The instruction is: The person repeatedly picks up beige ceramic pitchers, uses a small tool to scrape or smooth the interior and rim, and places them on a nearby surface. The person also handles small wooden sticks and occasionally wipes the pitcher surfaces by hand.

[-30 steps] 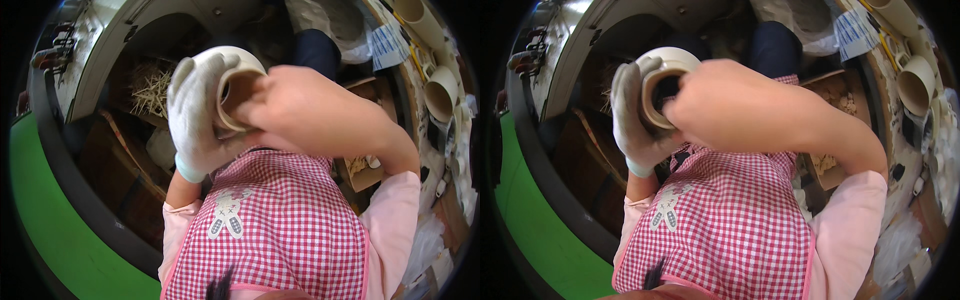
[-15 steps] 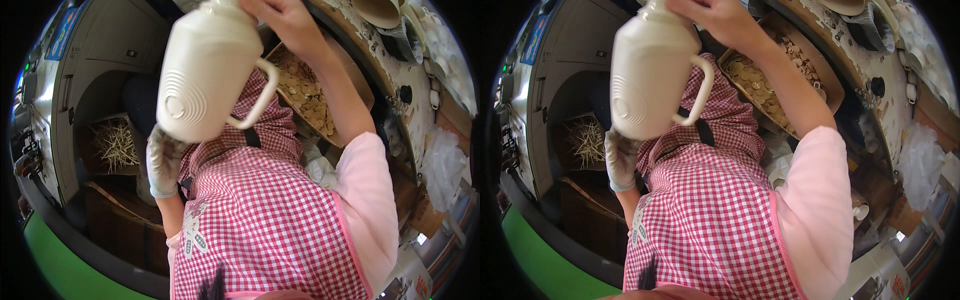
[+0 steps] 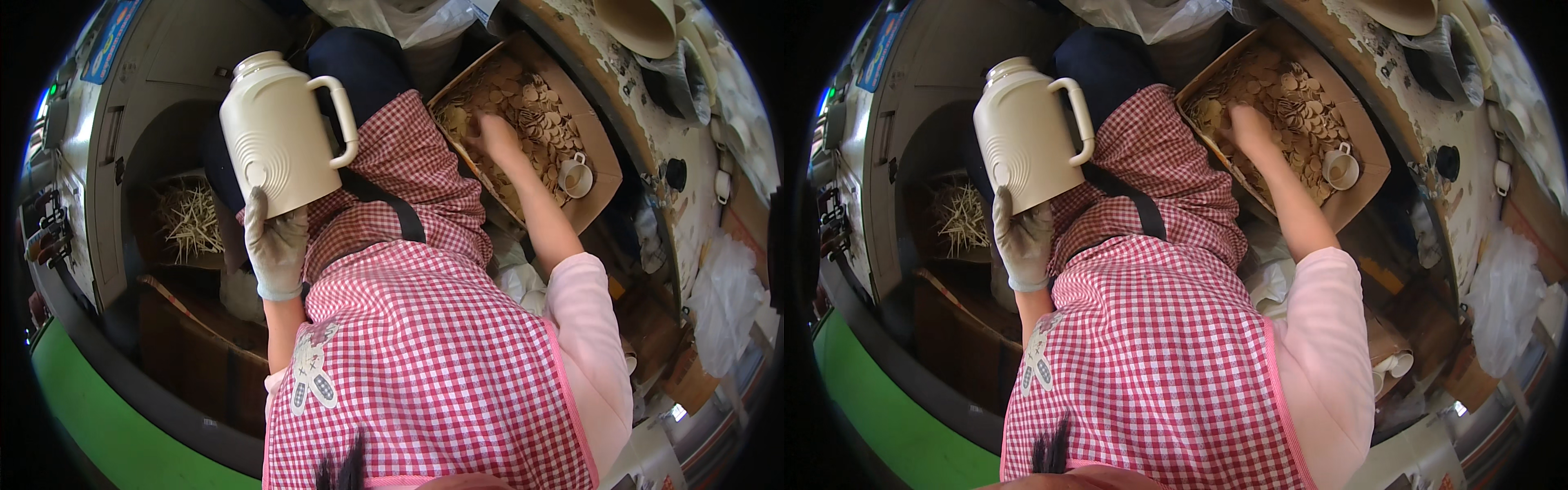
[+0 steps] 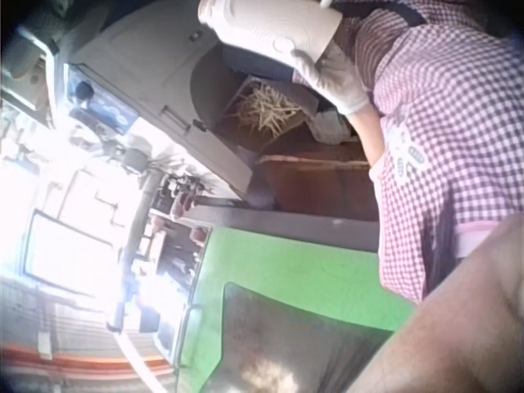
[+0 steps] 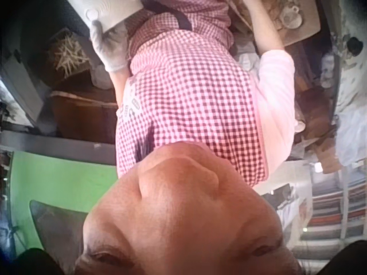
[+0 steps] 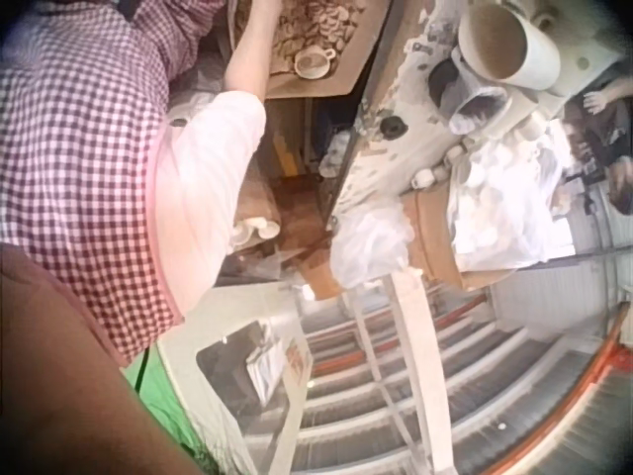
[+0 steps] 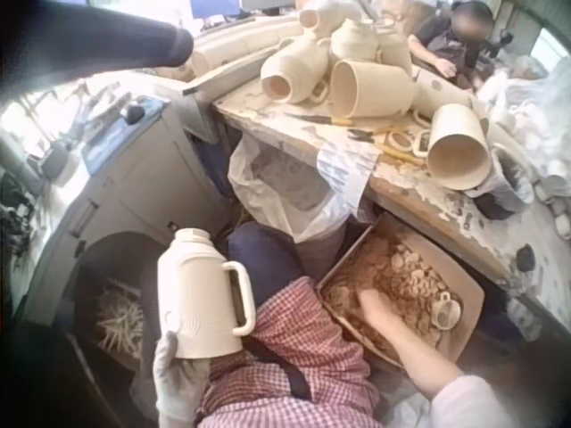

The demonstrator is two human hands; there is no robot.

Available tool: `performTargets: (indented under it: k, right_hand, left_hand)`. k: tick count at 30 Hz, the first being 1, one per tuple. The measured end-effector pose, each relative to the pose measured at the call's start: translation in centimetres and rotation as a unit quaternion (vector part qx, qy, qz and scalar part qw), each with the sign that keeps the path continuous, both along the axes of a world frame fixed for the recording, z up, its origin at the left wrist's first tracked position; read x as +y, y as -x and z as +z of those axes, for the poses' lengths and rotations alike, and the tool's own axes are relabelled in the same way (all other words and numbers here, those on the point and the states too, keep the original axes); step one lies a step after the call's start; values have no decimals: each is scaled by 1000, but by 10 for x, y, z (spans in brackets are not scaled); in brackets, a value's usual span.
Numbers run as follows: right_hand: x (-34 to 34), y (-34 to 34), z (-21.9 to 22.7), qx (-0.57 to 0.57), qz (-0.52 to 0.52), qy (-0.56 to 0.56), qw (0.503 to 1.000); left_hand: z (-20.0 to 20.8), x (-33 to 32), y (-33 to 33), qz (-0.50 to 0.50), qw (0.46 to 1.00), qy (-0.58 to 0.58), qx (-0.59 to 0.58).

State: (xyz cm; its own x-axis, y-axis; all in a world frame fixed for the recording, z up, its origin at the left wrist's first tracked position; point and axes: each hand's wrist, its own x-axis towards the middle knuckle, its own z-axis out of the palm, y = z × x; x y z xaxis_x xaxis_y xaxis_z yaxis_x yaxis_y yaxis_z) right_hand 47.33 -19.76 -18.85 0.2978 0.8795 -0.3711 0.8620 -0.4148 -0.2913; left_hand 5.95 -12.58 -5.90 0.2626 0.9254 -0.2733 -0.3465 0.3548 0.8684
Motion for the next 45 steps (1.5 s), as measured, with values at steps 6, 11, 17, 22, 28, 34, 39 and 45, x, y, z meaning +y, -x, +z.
performTargets:
  k: [6,11,17,22,28,34,39,45]
  right_hand:
    - [-8,-6,4,2,-42,-88,995]
    - [37,48,116,559,-284,-158,763]
    - [106,185,177,714,-139,-97,679]
    - [116,208,184,607,-122,-122,776]
    - [121,198,193,611,-90,-26,786]
    - [126,198,202,544,-35,-12,839]
    - [120,206,201,600,-105,12,793]
    - [110,203,183,598,-142,32,788]
  left_hand:
    - [9,12,-17,112,913,229,-319]
    - [1,13,-21,130,962,164,-177]
    - [17,17,-31,44,997,55,-19]
    - [37,27,-33,56,983,143,-102]
    - [30,27,-22,44,980,133,-141]
    - [29,28,-19,52,981,123,-137]
    - [37,32,-27,98,992,63,-52]
    - [29,22,-27,99,993,52,-40]
